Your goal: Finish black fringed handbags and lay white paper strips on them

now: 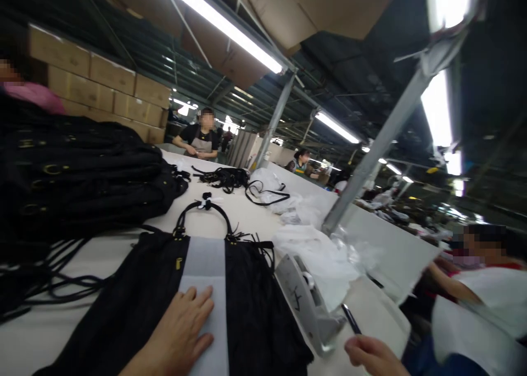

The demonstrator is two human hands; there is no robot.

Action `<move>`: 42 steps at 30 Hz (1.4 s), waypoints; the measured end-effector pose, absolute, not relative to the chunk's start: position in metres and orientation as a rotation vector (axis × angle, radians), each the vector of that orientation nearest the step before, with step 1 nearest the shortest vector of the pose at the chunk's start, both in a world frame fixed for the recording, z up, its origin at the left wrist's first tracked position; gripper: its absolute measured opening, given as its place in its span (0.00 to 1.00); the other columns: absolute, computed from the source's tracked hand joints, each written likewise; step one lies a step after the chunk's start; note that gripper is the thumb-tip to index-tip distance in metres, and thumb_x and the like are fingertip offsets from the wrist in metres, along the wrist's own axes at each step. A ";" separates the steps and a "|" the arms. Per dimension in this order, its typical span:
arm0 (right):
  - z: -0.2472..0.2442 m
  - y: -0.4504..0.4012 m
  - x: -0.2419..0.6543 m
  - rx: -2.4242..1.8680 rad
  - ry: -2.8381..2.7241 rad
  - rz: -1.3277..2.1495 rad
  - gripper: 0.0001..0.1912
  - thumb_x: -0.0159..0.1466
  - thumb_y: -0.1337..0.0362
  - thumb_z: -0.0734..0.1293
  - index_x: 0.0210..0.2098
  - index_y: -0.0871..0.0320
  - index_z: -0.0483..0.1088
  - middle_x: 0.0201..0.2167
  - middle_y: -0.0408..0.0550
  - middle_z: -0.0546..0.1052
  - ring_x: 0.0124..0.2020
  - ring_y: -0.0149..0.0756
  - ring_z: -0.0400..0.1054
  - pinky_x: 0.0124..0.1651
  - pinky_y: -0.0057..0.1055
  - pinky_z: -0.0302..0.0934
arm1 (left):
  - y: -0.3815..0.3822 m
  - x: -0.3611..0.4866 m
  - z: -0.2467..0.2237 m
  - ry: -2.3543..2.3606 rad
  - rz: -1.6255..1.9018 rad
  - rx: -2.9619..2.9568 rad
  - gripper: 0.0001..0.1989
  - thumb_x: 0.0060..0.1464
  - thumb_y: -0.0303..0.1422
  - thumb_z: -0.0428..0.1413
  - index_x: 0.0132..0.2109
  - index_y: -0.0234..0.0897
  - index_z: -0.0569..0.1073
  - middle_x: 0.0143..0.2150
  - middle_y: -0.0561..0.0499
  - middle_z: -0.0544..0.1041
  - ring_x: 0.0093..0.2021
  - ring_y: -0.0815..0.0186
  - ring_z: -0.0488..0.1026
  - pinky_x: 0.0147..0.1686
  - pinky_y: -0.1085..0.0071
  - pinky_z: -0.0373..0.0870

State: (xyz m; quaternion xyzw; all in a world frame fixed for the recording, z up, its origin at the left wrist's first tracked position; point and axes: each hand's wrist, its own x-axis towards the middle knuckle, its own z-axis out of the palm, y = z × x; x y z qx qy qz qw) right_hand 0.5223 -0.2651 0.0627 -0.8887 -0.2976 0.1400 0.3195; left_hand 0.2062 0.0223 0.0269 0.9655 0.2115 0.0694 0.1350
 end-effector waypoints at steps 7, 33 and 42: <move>0.118 -0.144 0.415 -1.548 -0.666 1.174 0.22 0.50 0.48 0.76 0.34 0.59 0.76 0.29 0.47 0.74 0.20 0.21 0.48 0.24 0.25 0.41 | 0.020 0.207 0.032 0.596 0.237 2.800 0.23 0.58 0.36 0.56 0.60 0.34 0.68 0.67 0.41 0.63 0.63 0.43 0.60 0.63 0.42 0.57; 0.013 0.009 0.413 -1.862 -1.270 0.389 0.05 0.52 0.63 0.68 0.25 0.55 0.67 0.27 0.42 0.68 0.31 0.34 0.60 0.38 0.32 0.55 | 0.026 0.220 0.016 0.399 0.246 2.753 0.27 0.60 0.39 0.51 0.63 0.31 0.64 0.69 0.40 0.59 0.66 0.39 0.53 0.65 0.37 0.47; 0.014 0.018 0.435 -1.938 -1.358 0.457 0.10 0.60 0.57 0.65 0.36 0.54 0.60 0.24 0.36 0.64 0.20 0.30 0.60 0.23 0.27 0.55 | 0.027 0.221 0.012 0.411 0.234 2.791 0.28 0.60 0.41 0.50 0.63 0.32 0.63 0.69 0.40 0.58 0.66 0.39 0.53 0.64 0.34 0.48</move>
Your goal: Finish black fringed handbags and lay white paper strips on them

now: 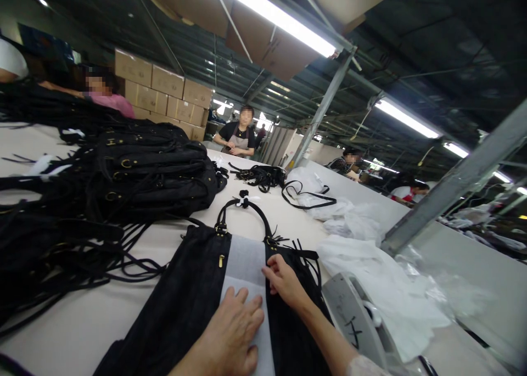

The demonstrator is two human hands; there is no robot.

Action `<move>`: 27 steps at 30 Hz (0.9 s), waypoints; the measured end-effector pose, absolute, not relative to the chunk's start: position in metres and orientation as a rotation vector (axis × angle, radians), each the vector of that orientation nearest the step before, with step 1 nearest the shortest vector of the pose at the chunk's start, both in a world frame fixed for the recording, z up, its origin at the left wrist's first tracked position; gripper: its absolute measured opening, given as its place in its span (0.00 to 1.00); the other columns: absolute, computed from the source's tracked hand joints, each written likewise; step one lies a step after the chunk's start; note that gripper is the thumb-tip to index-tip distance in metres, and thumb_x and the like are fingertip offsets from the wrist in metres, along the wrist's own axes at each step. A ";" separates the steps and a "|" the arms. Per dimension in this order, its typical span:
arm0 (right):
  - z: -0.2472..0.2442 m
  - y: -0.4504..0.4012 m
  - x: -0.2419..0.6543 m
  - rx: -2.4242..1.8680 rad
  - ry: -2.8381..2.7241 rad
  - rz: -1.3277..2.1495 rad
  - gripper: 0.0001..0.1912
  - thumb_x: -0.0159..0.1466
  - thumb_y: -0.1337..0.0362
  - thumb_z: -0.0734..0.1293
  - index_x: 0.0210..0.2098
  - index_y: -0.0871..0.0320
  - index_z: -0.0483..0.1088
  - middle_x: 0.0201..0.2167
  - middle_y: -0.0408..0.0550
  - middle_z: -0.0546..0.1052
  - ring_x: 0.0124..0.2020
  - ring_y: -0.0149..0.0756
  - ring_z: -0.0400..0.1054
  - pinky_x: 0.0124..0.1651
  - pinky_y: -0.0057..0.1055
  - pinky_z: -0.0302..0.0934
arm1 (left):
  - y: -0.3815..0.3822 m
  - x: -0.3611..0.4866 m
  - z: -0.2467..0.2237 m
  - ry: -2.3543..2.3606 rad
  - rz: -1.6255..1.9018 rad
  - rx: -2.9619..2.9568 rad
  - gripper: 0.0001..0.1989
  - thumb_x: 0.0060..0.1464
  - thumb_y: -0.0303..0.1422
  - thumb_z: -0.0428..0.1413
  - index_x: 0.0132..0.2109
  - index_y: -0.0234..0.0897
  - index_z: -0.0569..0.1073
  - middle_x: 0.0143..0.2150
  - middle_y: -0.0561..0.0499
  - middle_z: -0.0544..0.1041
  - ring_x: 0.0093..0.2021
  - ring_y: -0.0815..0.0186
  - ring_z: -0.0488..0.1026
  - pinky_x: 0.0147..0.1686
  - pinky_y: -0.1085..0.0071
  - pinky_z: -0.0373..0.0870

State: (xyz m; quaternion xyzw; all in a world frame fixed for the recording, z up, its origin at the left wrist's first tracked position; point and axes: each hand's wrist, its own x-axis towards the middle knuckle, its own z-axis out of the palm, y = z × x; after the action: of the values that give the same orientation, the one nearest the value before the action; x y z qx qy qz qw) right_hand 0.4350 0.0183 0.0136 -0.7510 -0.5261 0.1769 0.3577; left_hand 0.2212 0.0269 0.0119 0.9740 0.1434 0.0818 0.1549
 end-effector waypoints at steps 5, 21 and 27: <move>0.021 0.015 0.437 -1.973 -1.453 0.402 0.24 0.43 0.69 0.77 0.33 0.54 0.61 0.26 0.34 0.63 0.25 0.27 0.57 0.28 0.26 0.53 | 0.026 0.219 0.018 0.414 0.202 2.803 0.26 0.61 0.39 0.50 0.62 0.29 0.64 0.69 0.38 0.58 0.66 0.39 0.53 0.65 0.35 0.47; 0.131 -0.120 0.539 -2.356 -1.091 0.298 0.13 0.64 0.60 0.60 0.27 0.59 0.70 0.30 0.47 0.77 0.34 0.35 0.69 0.37 0.28 0.61 | 0.038 0.206 0.018 0.588 0.070 2.816 0.29 0.62 0.36 0.49 0.68 0.30 0.60 0.69 0.35 0.58 0.69 0.46 0.54 0.66 0.46 0.52; 0.115 -0.200 0.550 -2.536 -0.738 0.435 0.16 0.68 0.59 0.63 0.26 0.60 0.69 0.23 0.41 0.74 0.24 0.30 0.66 0.32 0.29 0.61 | 0.051 0.215 -0.018 0.555 0.382 2.884 0.27 0.60 0.38 0.49 0.64 0.34 0.67 0.66 0.37 0.65 0.65 0.43 0.61 0.62 0.42 0.59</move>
State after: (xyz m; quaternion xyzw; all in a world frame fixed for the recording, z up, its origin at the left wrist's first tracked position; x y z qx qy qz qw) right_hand 0.5502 -0.1997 0.1150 -0.9220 -0.2681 0.1582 0.2304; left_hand 0.2152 0.0505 -0.0183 0.9698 0.1866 0.1285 0.0900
